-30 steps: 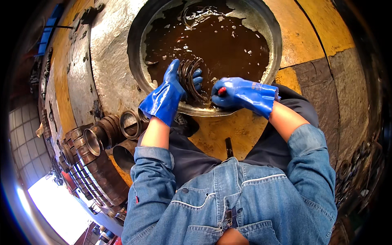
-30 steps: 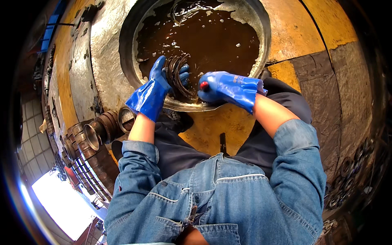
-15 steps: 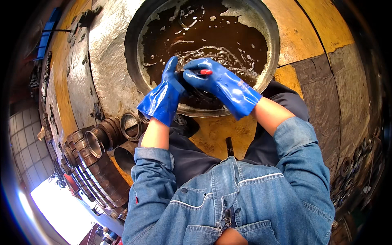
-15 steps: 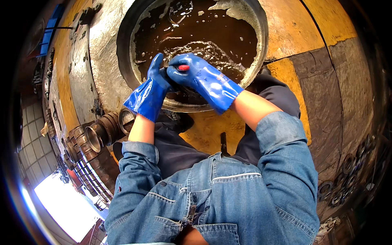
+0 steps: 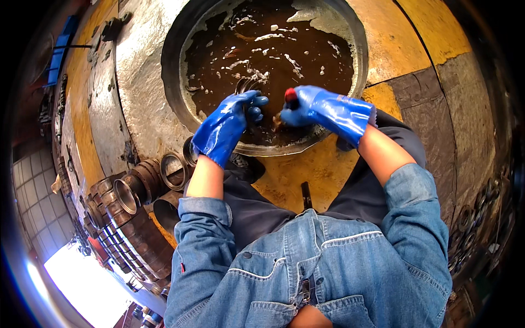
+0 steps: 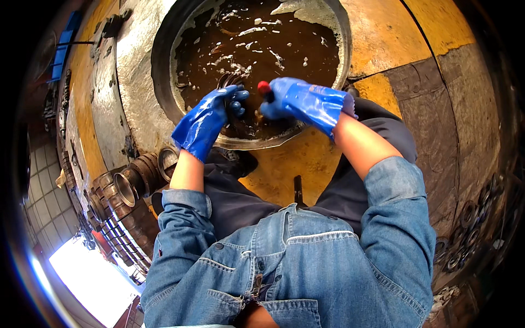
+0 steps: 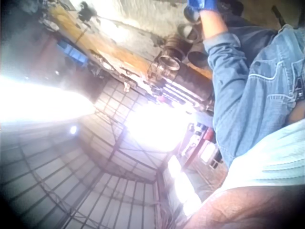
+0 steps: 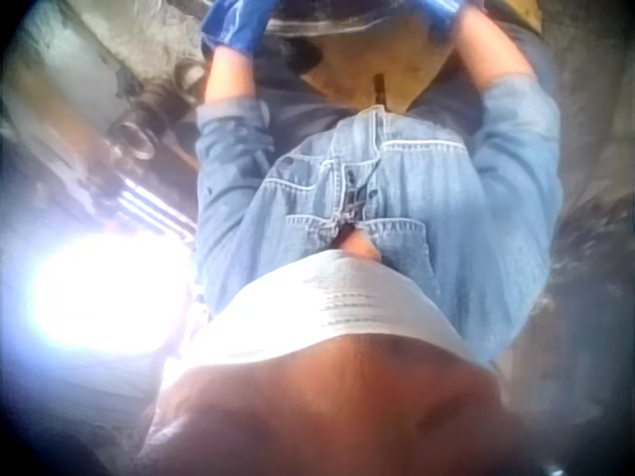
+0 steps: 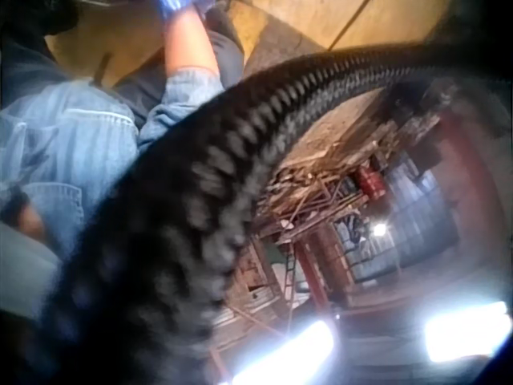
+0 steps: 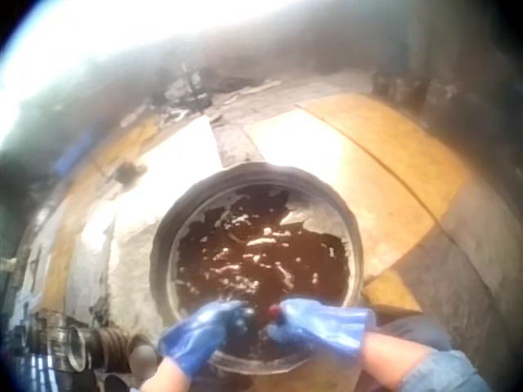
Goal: The person is cleaning metal rings and industrial components in a large tub of dark liquid. They use a brush to scrub the parts and move them between the tub and stacks on the floor.
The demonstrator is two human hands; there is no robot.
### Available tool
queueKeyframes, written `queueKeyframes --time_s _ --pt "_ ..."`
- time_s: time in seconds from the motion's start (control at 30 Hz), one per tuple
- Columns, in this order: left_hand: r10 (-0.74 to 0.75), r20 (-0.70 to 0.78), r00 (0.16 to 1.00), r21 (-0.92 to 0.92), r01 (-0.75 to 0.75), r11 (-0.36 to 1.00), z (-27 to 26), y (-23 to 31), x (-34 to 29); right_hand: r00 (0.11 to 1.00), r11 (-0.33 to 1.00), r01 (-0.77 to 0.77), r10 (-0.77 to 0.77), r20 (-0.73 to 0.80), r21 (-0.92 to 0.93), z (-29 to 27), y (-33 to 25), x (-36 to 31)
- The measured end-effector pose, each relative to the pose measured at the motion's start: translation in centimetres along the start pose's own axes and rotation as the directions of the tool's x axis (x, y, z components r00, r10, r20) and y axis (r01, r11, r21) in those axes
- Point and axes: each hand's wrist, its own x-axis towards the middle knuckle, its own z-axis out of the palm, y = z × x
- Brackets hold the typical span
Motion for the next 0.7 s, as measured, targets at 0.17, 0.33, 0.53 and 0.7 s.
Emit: queueKeyframes --time_s 0.17,0.33,0.53,0.7 --pt "0.118 0.065 0.991 0.141 -0.126 0.982 4.3 0.2 -1.5 0.941 0.976 -0.217 0.218 -0.26 0.035 -3.3 1.9 1.3" --pt "0.177 0.127 0.976 0.23 -0.202 0.952 6.1 -0.1 -3.1 0.845 0.96 -0.122 0.233 -0.482 0.25 -4.0 6.2 3.2" --pt "0.152 0.147 0.977 0.185 -0.178 0.967 1.5 1.0 -5.1 0.94 0.657 0.255 0.005 -0.342 0.71 -2.7 3.9 1.7" --pt "0.17 0.102 0.98 0.233 -0.19 0.954 -0.6 0.3 -3.6 0.912 0.269 0.353 -0.312 -0.266 0.896 0.6 -0.5 5.2"
